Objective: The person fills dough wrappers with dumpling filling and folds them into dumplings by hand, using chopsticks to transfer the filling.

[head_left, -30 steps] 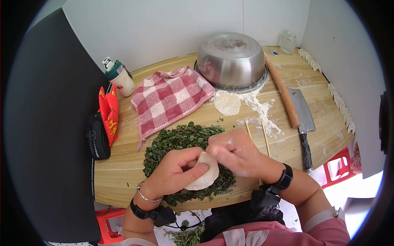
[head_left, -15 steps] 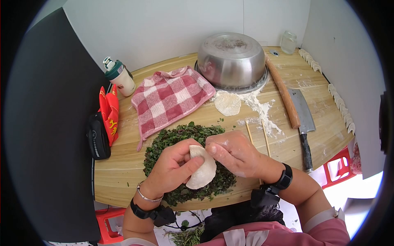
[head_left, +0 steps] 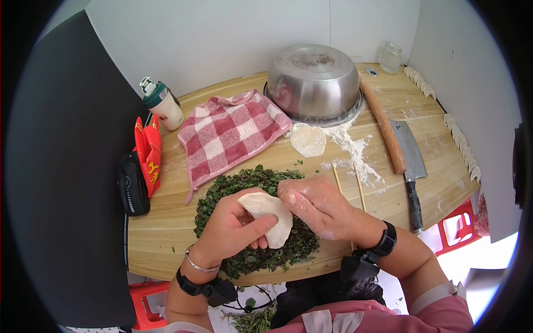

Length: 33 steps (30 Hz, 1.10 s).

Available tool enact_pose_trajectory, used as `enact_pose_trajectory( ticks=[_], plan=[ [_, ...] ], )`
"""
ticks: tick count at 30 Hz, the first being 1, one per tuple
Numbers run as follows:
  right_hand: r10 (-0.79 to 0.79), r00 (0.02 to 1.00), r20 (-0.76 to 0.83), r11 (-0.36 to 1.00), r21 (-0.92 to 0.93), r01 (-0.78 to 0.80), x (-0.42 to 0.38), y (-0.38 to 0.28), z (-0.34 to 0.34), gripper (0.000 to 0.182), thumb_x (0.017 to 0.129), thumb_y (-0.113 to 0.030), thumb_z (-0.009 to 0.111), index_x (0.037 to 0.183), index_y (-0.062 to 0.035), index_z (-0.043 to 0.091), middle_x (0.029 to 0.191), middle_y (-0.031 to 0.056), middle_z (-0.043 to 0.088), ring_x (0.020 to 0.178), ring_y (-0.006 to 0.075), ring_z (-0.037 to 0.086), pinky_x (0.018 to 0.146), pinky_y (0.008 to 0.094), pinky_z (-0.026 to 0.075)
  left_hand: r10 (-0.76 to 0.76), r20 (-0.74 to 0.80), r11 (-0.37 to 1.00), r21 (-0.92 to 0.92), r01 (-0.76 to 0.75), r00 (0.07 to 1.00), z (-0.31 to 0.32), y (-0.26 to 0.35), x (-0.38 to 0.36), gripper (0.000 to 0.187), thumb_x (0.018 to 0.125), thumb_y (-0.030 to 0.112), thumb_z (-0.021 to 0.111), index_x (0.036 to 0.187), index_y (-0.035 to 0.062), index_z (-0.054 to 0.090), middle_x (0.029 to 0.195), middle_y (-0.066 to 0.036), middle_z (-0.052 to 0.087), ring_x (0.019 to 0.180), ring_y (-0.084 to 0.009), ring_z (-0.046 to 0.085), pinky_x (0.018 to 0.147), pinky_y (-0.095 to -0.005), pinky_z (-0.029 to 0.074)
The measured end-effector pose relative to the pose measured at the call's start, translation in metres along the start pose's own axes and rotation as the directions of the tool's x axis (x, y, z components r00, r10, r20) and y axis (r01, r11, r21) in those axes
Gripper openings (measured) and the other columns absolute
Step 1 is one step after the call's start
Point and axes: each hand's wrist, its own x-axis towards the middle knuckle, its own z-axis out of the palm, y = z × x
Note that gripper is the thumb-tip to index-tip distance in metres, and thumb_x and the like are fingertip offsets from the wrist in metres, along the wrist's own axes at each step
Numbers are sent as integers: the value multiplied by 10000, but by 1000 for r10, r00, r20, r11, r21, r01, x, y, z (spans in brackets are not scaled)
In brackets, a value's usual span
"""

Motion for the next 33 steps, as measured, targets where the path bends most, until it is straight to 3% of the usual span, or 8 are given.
enact_pose_trajectory(
  ticks=[6, 8, 12, 17, 21, 23, 29, 33],
  plan=[
    [-44, 999, -31, 992, -123, 40, 1, 0, 6, 175, 937, -173, 509, 846, -25, 496, 743, 191, 534, 713, 399, 554, 618, 437, 430, 32, -64, 997, -73, -36, 997, 1, -5, 3, 149, 885, 82, 641, 1010, 8, 610, 824, -42, 648, 627, -52, 586, 518, -173, 455],
    [-82, 996, -36, 989, -123, 77, 1, 1, 6, 194, 945, -190, 498, 848, -21, 498, 748, 192, 537, 709, 401, 550, 619, 438, 426, 301, -23, 938, 185, -292, 953, -1, -14, 8, 150, 872, 90, 664, 990, 8, 624, 819, -29, 646, 631, -43, 569, 534, -180, 446],
    [28, 999, 41, 988, -152, -21, 0, 2, 0, 186, 940, -183, 502, 852, -20, 500, 754, 188, 536, 709, 402, 544, 620, 444, 421, 263, -27, 944, 216, -251, 964, -1, -8, 3, 163, 855, 100, 690, 978, 8, 635, 810, -17, 646, 633, -28, 548, 535, -185, 430],
    [14, 1000, -12, 989, -144, -15, 2, -1, 2, 181, 938, -182, 504, 858, -19, 502, 764, 190, 528, 736, 405, 550, 621, 440, 431, 45, -173, 999, 18, -42, 984, 1, 1, -2, 152, 866, 99, 674, 979, 8, 633, 747, -8, 638, 615, -41, 574, 517, -184, 440],
    [-87, 993, -77, 982, -174, 73, 2, 7, 7, 198, 940, -172, 513, 820, -14, 507, 700, 153, 493, 637, 359, 529, 561, 400, 407, 56, -165, 998, 51, -49, 985, 1, 1, 0, 142, 877, 98, 657, 985, 8, 633, 727, -9, 637, 606, -53, 587, 514, -184, 451],
    [-36, 999, -32, 986, -165, 30, 1, 2, 4, 183, 942, -181, 498, 863, -17, 504, 762, 195, 532, 742, 407, 555, 642, 446, 444, 19, -62, 999, 28, -18, 998, -2, 0, 1, 144, 884, 100, 646, 995, 8, 635, 734, -19, 642, 610, -61, 594, 513, -184, 452],
    [133, 991, 33, 990, -43, -131, 2, 0, -3, 188, 946, -191, 497, 876, -17, 513, 767, 199, 543, 745, 408, 557, 643, 443, 443, 54, -136, 998, -22, -57, 989, -2, -2, 2, 172, 892, 93, 624, 1030, -8, 618, 779, -47, 656, 646, -97, 628, 535, -198, 475],
    [34, 999, -6, 990, -140, -35, 3, 2, 0, 179, 942, -185, 506, 873, -20, 511, 754, 192, 545, 739, 407, 557, 643, 437, 444, 105, -161, 991, -61, -116, 981, -1, -4, 4, 190, 890, 82, 617, 1052, -16, 605, 821, -60, 661, 658, -107, 635, 542, -202, 483]
  ],
)
